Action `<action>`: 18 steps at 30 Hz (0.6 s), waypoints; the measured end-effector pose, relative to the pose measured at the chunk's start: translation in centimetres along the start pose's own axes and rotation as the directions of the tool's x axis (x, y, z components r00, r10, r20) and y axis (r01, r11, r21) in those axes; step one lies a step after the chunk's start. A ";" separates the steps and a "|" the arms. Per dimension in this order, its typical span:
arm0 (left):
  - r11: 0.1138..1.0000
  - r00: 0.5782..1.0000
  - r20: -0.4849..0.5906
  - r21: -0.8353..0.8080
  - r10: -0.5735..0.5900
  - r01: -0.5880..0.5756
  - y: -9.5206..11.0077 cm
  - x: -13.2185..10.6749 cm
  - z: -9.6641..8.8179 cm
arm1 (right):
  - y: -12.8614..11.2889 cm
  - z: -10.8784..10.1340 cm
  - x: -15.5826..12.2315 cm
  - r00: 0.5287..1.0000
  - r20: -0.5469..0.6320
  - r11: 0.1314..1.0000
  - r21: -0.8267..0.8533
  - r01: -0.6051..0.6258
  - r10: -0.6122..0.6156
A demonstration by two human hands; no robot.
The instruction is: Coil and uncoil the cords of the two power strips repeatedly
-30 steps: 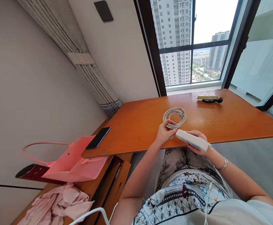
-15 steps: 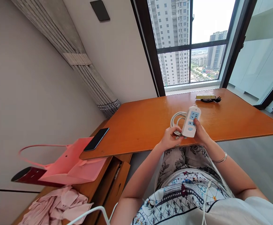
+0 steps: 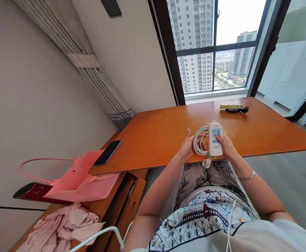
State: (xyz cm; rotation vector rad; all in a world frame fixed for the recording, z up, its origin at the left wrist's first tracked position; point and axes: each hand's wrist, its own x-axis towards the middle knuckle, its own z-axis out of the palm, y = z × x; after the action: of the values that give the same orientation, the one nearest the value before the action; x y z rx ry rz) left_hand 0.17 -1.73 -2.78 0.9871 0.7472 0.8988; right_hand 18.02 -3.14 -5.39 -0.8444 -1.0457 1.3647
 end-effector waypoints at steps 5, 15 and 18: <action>0.999 0.996 -0.085 -0.021 -0.029 0.028 0.4 0.6 0.3 | -0.9 0.2 -0.4 0.999 0.034 1.000 -0.016 -0.010 0.011; 0.985 0.964 -0.204 0.008 0.171 -0.173 -1.5 0.7 1.5 | -0.6 0.4 -0.5 0.999 0.005 0.999 -0.023 0.037 -0.037; 0.991 0.982 -0.135 0.025 0.133 -0.131 -0.6 0.4 1.0 | -1.1 0.1 -0.5 0.997 0.018 0.991 -0.112 0.075 -0.073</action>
State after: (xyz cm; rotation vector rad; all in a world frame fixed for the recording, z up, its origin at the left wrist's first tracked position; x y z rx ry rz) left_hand 1.34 -1.90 -2.98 1.0060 0.8122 1.0854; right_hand 18.35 -3.76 -4.36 -0.8719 -1.1623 1.2601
